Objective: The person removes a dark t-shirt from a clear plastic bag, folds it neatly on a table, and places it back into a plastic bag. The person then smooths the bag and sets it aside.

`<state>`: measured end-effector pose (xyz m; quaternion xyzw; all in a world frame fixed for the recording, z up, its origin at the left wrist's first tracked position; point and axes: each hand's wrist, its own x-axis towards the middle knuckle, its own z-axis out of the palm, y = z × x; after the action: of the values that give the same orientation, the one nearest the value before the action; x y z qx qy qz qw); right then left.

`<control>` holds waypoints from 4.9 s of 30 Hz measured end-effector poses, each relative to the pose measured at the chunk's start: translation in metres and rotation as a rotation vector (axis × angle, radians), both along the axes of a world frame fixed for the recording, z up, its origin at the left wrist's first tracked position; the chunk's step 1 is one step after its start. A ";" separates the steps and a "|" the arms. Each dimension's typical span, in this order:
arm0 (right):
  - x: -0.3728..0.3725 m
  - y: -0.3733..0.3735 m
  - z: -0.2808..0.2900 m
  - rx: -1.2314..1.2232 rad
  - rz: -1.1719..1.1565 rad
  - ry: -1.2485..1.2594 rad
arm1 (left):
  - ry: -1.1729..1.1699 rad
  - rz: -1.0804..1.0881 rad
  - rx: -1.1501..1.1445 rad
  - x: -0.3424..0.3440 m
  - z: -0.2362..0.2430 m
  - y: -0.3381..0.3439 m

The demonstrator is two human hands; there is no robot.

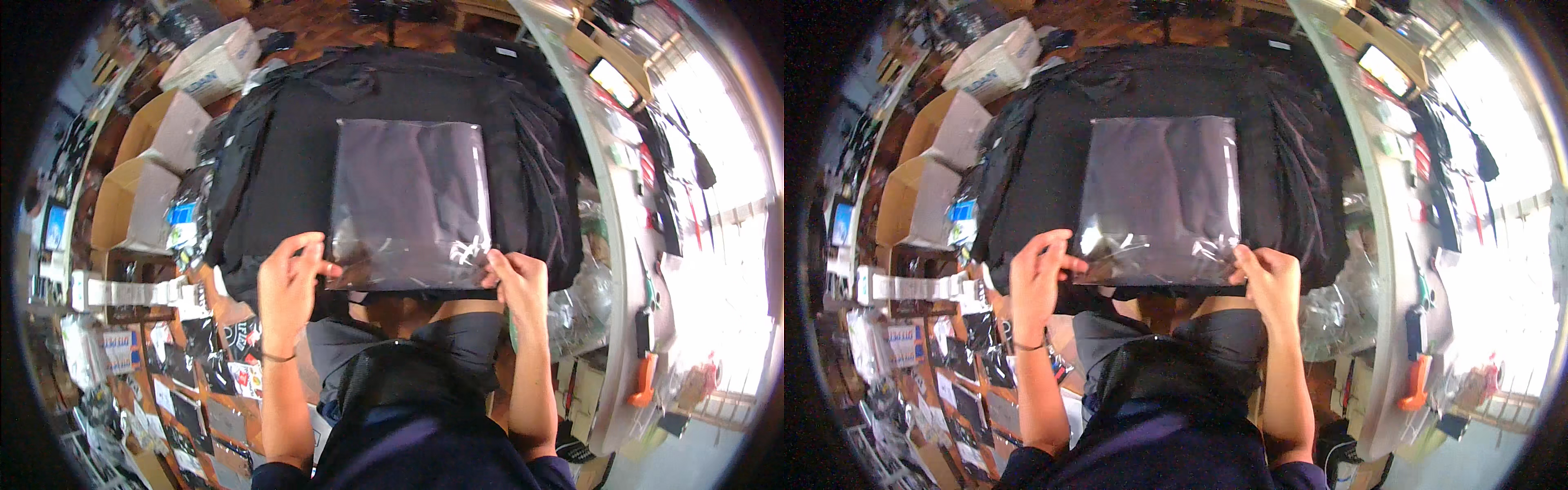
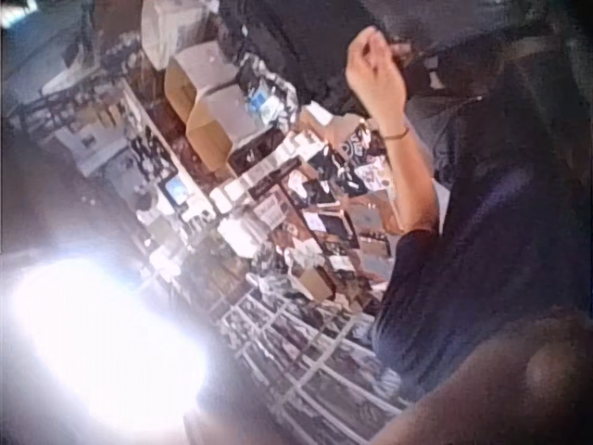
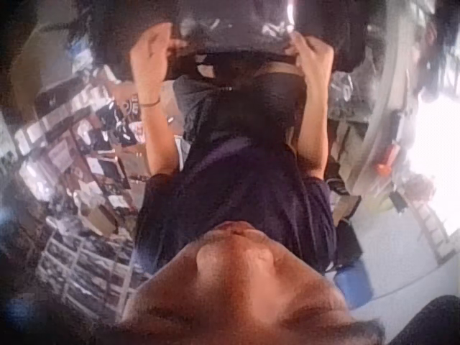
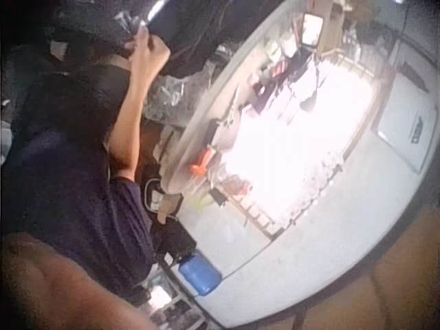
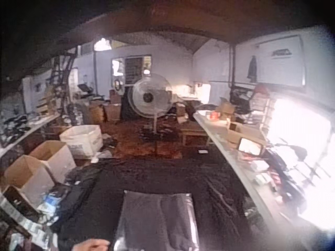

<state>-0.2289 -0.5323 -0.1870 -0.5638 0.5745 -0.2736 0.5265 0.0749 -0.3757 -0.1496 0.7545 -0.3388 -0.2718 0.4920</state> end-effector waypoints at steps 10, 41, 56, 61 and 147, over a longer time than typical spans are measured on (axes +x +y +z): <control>0.007 -0.002 -0.003 -0.256 0.003 0.054 | -0.519 0.085 0.203 -0.013 -0.005 -0.024; 0.100 -0.038 0.014 -0.934 0.565 0.546 | -1.007 -0.436 0.142 -0.056 -0.015 -0.085; 0.185 -0.146 0.002 -0.989 0.167 0.452 | -1.195 -0.244 0.232 -0.008 -0.044 -0.231; 0.180 -0.140 -0.014 -1.015 0.313 0.556 | -1.209 -0.309 0.155 -0.006 -0.053 -0.215; -0.025 -0.020 0.006 -0.178 0.324 -0.415 | -0.971 -0.634 -0.091 -0.068 -0.043 -0.201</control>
<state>-0.2535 -0.5520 -0.1814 -0.6242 0.3303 -0.3449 0.6183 0.0065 -0.5769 -0.1925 0.6323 -0.7464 -0.0139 0.2069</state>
